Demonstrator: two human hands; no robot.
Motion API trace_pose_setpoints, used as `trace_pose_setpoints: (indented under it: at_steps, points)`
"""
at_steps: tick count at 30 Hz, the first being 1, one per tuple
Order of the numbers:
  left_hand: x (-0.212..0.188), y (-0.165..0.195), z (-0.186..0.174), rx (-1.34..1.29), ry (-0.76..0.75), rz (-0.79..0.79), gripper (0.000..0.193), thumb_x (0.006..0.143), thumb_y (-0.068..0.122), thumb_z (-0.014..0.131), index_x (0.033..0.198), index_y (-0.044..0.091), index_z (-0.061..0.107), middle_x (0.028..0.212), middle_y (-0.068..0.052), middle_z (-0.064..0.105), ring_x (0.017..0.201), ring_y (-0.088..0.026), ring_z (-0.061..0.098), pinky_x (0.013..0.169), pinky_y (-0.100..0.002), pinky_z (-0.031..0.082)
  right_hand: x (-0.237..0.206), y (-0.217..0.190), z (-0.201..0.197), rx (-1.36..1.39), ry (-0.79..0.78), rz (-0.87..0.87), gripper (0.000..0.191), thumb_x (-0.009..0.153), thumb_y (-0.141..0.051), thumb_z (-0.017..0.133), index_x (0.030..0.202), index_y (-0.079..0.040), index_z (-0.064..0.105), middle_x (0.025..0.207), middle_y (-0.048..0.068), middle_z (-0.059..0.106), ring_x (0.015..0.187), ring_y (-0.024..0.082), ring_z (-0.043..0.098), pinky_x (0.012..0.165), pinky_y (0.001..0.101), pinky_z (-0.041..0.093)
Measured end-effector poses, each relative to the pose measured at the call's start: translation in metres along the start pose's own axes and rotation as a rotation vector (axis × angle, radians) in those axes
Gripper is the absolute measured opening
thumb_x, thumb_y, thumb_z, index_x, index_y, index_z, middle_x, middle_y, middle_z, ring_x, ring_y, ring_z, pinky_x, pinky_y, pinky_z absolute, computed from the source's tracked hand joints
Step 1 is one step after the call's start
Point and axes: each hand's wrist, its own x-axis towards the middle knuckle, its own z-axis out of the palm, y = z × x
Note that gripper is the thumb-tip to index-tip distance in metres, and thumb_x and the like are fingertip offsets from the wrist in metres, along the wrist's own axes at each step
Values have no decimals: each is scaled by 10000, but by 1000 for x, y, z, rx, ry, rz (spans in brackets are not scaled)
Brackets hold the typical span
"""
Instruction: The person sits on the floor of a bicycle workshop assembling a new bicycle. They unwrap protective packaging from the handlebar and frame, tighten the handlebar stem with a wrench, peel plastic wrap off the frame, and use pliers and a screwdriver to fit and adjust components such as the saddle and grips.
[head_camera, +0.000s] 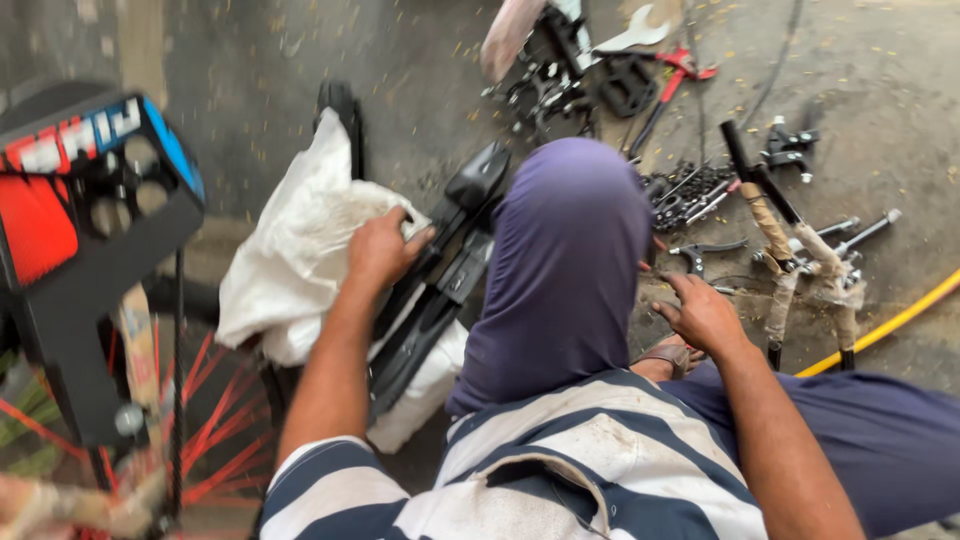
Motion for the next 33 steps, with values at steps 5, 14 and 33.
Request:
trace_pose_setpoints:
  at_steps: [5, 14, 33]
  points:
    - [56, 71, 33, 3, 235, 198, 828, 787, 544, 773, 1463, 165, 481, 1492, -192, 421, 1358, -422, 436, 1081, -529, 426, -20, -33, -29, 74, 174, -124, 560, 843, -357, 738, 1324, -104, 600, 1207, 183, 660, 1074, 413, 638, 904, 488, 520]
    - [96, 103, 106, 283, 369, 148, 648, 1006, 399, 493, 1613, 370, 267, 1718, -142, 181, 1424, -470, 367, 1028, -611, 416, -41, -48, -54, 78, 103, -52, 581, 796, -332, 763, 1309, -116, 598, 1104, 175, 643, 982, 385, 657, 853, 457, 542]
    - [222, 124, -32, -359, 368, -13, 942, 806, 501, 829, 1517, 58, 398, 1479, -290, 480, 1347, -460, 491, 1119, -515, 423, 132, -61, -119, 177, -150, -343, 585, 820, -342, 767, 1325, -108, 585, 1107, 122, 657, 1035, 363, 644, 863, 456, 523]
